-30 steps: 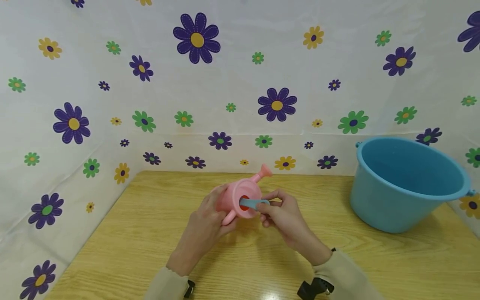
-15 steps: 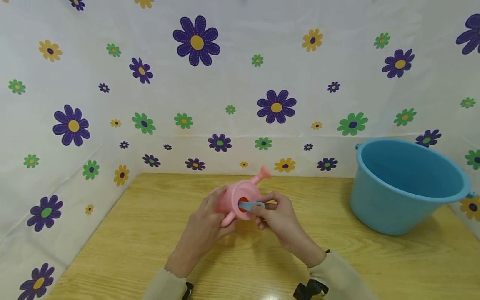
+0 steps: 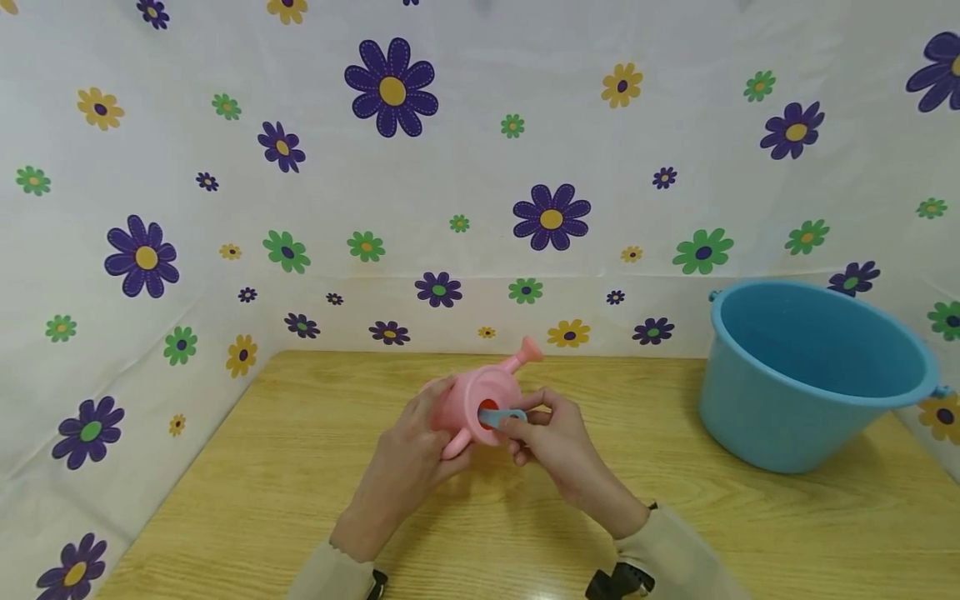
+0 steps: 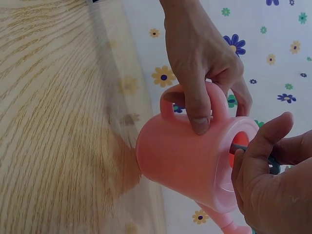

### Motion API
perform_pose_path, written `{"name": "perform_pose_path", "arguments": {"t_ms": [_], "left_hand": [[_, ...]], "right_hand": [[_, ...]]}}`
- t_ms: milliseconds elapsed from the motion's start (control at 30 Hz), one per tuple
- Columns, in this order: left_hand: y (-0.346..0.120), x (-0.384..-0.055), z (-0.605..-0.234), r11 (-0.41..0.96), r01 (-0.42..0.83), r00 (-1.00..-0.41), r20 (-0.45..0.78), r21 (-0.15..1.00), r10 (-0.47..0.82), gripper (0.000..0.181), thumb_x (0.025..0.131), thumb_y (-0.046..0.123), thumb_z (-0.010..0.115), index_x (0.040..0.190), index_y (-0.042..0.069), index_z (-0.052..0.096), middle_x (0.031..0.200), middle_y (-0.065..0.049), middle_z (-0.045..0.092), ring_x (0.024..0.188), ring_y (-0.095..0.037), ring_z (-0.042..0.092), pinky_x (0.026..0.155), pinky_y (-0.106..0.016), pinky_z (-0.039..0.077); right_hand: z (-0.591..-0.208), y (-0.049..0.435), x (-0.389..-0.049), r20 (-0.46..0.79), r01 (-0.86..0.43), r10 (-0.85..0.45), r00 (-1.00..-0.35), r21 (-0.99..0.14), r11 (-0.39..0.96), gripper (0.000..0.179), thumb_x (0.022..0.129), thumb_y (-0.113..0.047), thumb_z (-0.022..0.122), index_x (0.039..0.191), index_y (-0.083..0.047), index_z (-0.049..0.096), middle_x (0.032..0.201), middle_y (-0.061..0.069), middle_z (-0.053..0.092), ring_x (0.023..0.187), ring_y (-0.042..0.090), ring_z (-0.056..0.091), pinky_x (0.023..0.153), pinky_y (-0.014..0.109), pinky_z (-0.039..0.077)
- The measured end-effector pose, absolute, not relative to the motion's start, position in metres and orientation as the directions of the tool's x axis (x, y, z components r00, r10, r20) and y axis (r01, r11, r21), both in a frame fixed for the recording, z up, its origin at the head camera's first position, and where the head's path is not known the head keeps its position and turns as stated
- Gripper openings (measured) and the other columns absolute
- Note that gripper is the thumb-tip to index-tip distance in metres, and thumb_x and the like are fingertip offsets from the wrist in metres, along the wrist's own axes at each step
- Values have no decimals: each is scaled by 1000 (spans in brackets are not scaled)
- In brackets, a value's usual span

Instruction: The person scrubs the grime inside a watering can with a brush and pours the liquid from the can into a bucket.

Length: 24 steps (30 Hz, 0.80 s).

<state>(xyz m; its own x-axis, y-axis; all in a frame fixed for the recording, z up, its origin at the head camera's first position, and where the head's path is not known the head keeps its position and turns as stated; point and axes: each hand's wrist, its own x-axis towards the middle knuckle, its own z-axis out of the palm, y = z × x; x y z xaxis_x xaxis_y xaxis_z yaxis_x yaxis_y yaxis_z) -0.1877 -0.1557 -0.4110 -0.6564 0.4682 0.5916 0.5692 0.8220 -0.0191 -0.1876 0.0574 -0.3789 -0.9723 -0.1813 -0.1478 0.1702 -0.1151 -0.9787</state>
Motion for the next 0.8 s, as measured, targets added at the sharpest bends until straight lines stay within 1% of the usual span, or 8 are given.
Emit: {"name": "perform_pose_path", "arguments": {"t_ms": [267,433,567,800], "left_hand": [[-156,-187,-412,816,578,-646,600,-20,472,38,85,31,83,58,10,66,146,-14,51,130,-34,58,71,-34,65],[-156,-187,-412,817,576,-657,594,-3,465,38,85,30,82,58,9,66,146,-14,51,131,-33,58,74,-35,65],[-156,-187,-412,821,571,-659,593,-6,463,39,85,30,83,58,9,65,146,-14,51,131,-33,58,74,-36,65],[-157,-187,-412,818,575,-656,597,-1,462,39,85,30,83,57,9,65,147,-15,51,131,-34,58,74,-37,65]], "right_hand": [[-377,61,-189,-129,146,-183,-975,-986,-84,26,94,-3,69,115,3,55,75,6,64,56,11,54,55,19,50],[-372,71,-188,-124,138,-198,-972,-989,-59,24,94,-1,66,115,5,55,73,4,61,57,12,52,53,19,48],[-367,79,-188,-127,137,-201,-971,-990,-36,22,95,-2,65,113,4,54,71,2,60,56,11,51,51,19,45],[-360,93,-189,-103,104,-238,-966,-995,8,21,97,-3,63,113,5,53,72,4,61,55,12,50,49,19,45]]}}
